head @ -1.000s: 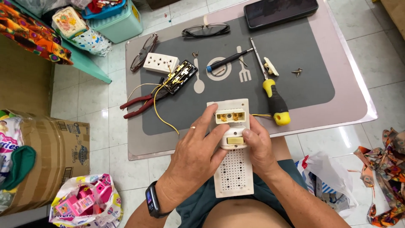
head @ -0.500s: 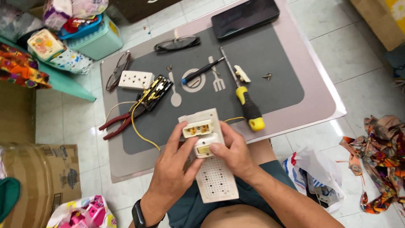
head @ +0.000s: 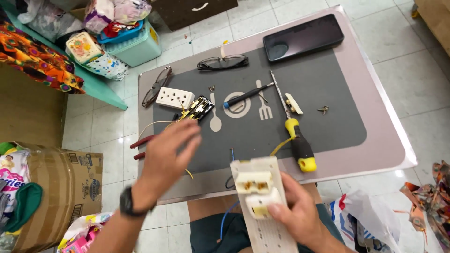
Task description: The person works on a white electrical component, likely a power strip, using a screwdriver to tighten screws on the internal terminals. They handle wires and the component casing, occasionally picking up and setting down tools on the table.
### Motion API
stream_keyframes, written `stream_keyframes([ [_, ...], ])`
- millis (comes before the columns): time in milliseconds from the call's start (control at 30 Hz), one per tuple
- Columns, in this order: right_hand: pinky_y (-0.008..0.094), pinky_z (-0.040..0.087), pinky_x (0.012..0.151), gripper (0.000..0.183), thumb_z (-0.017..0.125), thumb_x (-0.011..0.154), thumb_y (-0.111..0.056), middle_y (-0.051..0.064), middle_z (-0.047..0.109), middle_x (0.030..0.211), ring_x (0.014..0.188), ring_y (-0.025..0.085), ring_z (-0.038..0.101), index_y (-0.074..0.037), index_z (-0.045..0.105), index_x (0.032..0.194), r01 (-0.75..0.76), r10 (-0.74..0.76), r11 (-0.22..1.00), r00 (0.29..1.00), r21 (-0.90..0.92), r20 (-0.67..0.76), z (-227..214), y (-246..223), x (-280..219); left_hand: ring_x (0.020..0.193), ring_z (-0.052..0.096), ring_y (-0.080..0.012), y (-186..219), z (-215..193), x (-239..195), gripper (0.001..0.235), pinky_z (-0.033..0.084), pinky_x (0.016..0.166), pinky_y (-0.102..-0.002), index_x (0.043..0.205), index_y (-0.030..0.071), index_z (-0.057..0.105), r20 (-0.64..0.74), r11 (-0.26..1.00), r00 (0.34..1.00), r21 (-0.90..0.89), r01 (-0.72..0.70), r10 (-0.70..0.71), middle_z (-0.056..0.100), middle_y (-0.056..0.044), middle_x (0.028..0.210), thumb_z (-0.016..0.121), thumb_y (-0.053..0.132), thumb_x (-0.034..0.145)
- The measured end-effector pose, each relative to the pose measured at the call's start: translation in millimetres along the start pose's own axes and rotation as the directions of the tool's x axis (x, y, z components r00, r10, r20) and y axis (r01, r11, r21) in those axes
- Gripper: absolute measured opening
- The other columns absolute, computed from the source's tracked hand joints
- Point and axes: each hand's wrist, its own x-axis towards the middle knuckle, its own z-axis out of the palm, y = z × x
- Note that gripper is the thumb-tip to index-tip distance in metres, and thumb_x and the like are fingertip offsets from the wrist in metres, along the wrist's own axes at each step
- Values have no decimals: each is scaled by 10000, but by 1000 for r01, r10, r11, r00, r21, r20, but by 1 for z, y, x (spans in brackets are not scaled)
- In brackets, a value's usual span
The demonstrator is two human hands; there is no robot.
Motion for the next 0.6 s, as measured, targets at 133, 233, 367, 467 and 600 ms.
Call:
stream_keyframes([
  [133, 358, 633, 799, 907, 813, 594, -403, 146, 772, 1158, 991, 226, 758, 9, 533, 1352, -32, 35, 996, 999, 78, -40, -8, 12, -20, 986, 661, -241, -65, 36, 35, 155, 512, 840, -364, 1028, 94, 713, 25, 978, 1000, 210, -16, 11, 710, -54, 1071, 669, 89, 879],
  [233, 398, 638, 791, 920, 865, 524, -327, 200, 791, 1131, 983, 283, 773, 55, 577, 1310, -3, 20, 987, 994, 159, -106, -15, 11, -39, 881, 656, -235, -76, 61, 56, 159, 499, 777, -354, 992, 119, 707, 76, 991, 997, 130, -15, 5, 717, -24, 970, 654, 82, 847],
  [367, 433, 607, 681, 786, 630, 389, -39, 289, 784, 951, 861, 367, 758, 131, 694, 1154, 3, 86, 989, 802, 148, -592, 15, -51, -48, 792, 656, -295, -63, 103, 62, 145, 497, 696, -421, 975, 165, 652, 247, 992, 968, 96, -76, 50, 708, -47, 873, 686, 172, 833],
  [467, 378, 573, 734, 820, 698, 466, -183, 175, 790, 1039, 910, 253, 724, 69, 659, 1245, -31, 29, 1000, 924, 1, -382, -29, -33, -33, 645, 562, -382, -54, 133, 60, 65, 423, 508, -529, 876, 149, 505, 260, 959, 963, 249, -139, 72, 617, -93, 720, 570, 157, 875],
  [600, 360, 556, 792, 841, 786, 651, -373, 156, 699, 1184, 993, 231, 684, 36, 527, 1339, 169, -142, 967, 979, 193, -145, -15, 1, 10, 683, 584, -383, -42, 144, 68, 206, 472, 524, -527, 1009, 131, 499, 350, 938, 937, 319, -135, 16, 592, -109, 744, 533, 30, 833],
])
